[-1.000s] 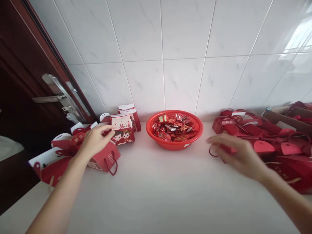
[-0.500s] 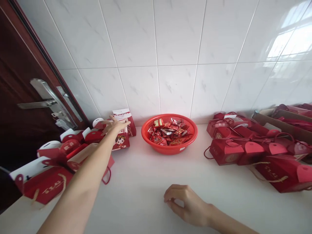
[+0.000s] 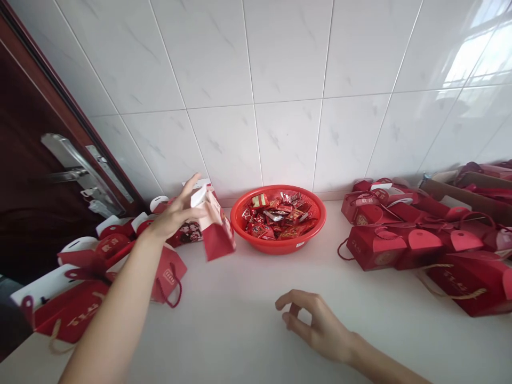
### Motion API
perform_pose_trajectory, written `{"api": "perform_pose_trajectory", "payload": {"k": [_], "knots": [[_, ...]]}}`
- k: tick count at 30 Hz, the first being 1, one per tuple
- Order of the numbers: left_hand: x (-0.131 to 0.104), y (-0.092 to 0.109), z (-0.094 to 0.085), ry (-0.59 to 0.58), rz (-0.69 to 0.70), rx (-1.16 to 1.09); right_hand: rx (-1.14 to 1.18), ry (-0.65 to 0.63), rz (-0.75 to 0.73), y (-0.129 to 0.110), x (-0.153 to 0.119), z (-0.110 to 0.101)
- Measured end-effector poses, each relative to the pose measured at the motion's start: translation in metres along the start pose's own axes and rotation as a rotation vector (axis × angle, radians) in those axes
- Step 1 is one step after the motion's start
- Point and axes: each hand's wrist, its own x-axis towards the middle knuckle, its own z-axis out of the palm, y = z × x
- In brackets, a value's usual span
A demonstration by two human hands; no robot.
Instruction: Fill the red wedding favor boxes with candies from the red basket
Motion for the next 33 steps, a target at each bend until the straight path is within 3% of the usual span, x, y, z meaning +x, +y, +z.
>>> {"api": "perform_pose_trajectory", "payload": {"k": [2,5,9,14,19,26,33], "knots": [[-0.018,0.008,0.001,-0.218,0.096,-0.294,0.071,0.03,0.029,-0.001,0.002,-0.003],[-0.042,0.013,0.015,-0.494,0.175,-0.543,0.194,0.074,0.073,0.001,0.006,-0.005],[-0.06,0.024,0.05,-0.702,0.225,-0.717,0.351,0.095,0.134,0.005,0.01,-0.008],[-0.049,0.037,0.088,-0.898,0.158,-0.751,0.545,0.001,0.131,0.007,0.016,-0.017],[-0.035,0.027,0.102,-0.902,0.168,-0.786,0.339,0.106,0.113,0.015,0.021,-0.024],[-0.044,0.023,0.107,-0.866,0.23,-0.858,-0.105,0.297,-0.013,0.032,0.021,-0.015],[-0.047,0.026,0.124,-0.477,0.069,-0.564,-0.251,0.255,0.031,0.046,0.022,-0.008]]}}
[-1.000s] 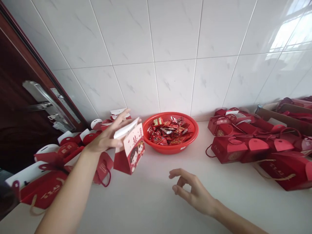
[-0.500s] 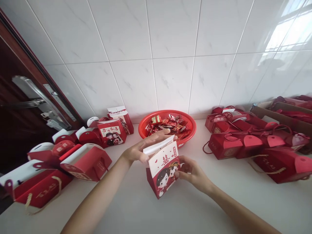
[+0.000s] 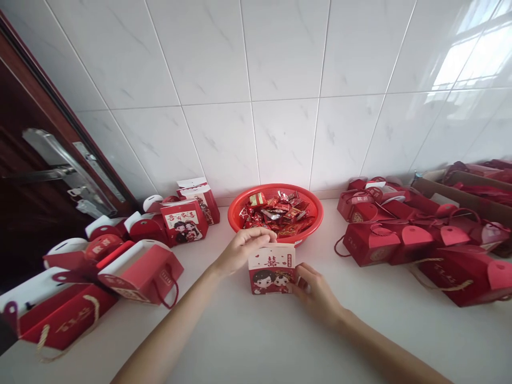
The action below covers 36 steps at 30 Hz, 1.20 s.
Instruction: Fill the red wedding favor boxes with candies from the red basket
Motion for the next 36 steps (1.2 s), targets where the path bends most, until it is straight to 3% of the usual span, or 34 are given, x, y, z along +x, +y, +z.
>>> {"api": "perform_pose_trajectory", "payload": {"k": [4,8,11,19,25,28,31,36], "knots": [[0.001,-0.005,0.0,0.101,0.007,0.083,-0.008,-0.016,-0.018,0.0,0.001,0.003],[-0.006,0.0,-0.01,-0.03,0.12,0.187,-0.007,-0.009,-0.022,0.0,0.0,0.003],[-0.009,0.003,-0.014,-0.01,0.175,0.252,-0.006,0.003,-0.03,0.0,0.0,0.003],[0.003,-0.003,-0.011,0.117,-0.134,0.012,-0.043,-0.029,-0.017,0.004,0.007,0.007],[0.009,0.011,-0.031,0.081,0.023,0.174,0.05,-0.123,-0.015,-0.002,0.006,-0.002],[0.034,0.016,-0.044,0.079,0.102,0.336,0.123,-0.118,-0.041,-0.007,0.005,-0.011],[0.077,0.012,-0.053,0.134,0.117,0.661,0.118,-0.025,-0.028,-0.007,0.004,-0.016],[0.145,-0.009,-0.053,0.069,0.032,0.695,0.09,0.065,0.025,-0.001,0.002,-0.018]]}}
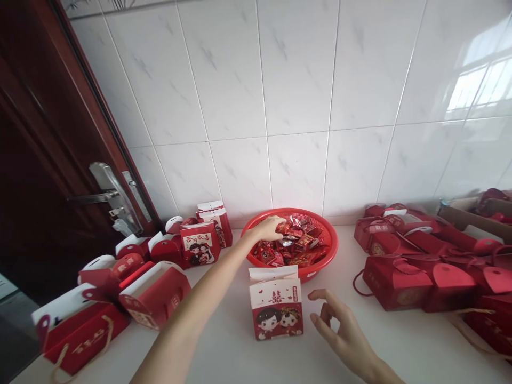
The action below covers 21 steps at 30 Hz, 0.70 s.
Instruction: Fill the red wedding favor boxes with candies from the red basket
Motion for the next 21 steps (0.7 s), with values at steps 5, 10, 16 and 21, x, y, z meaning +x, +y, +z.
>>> {"api": "perform_pose_trajectory", "payload": {"k": [5,10,16,21], "knots": [[0.02,-0.013,0.014,-0.06,-0.118,-0.108,0.019,0.037,0.017,0.009,-0.001,0.003],[0.003,-0.02,0.008,0.0,-0.162,-0.378,0.08,0.068,0.045,0.016,-0.001,0.008],[-0.031,-0.012,-0.001,0.055,-0.17,-0.837,0.2,0.109,0.04,-0.005,0.013,-0.005],[-0.05,0.008,0.005,0.031,-0.134,-1.079,0.368,0.114,-0.02,-0.041,0.059,-0.021]]}}
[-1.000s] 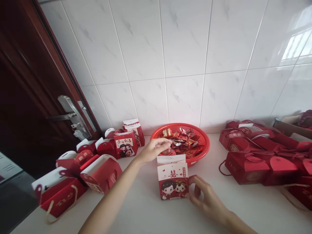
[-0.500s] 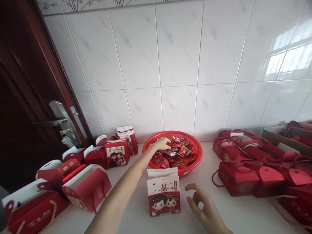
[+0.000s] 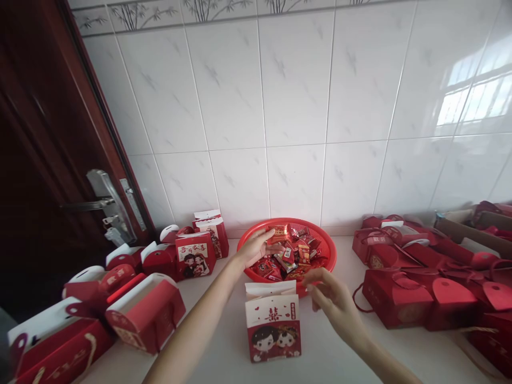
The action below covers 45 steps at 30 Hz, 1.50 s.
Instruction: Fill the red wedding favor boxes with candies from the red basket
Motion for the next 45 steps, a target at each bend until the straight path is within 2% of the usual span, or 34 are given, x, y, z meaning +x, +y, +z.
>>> {"api": "perform_pose_trajectory", "payload": {"k": [5,8,14,20,24,32,37,42,45], "knots": [[-0.013,0.001,0.022,-0.067,0.059,-0.196,0.174,-0.013,0.134,-0.025,0.051,0.009],[-0.016,-0.003,0.023,-0.052,0.094,-0.249,0.226,-0.022,0.155,-0.029,0.066,0.014],[-0.016,-0.016,0.013,-0.033,0.071,-0.373,0.269,-0.027,0.123,-0.017,0.078,0.021],[-0.012,-0.023,0.014,-0.002,0.052,-0.45,0.268,-0.073,0.182,-0.001,0.084,0.019],[-0.013,-0.022,0.015,-0.002,0.034,-0.446,0.25,-0.059,0.2,0.002,0.084,0.017],[-0.014,-0.023,0.017,-0.03,0.106,-0.376,0.276,-0.025,0.209,-0.007,0.082,0.016],[-0.015,-0.026,0.018,0.008,0.142,-0.232,0.285,-0.037,0.224,-0.011,0.079,0.016],[-0.021,-0.027,0.019,0.055,0.219,0.064,0.267,-0.029,0.227,-0.012,0.078,0.017],[-0.024,-0.027,0.021,0.069,0.254,0.096,0.299,-0.013,0.227,-0.012,0.078,0.017]]}}
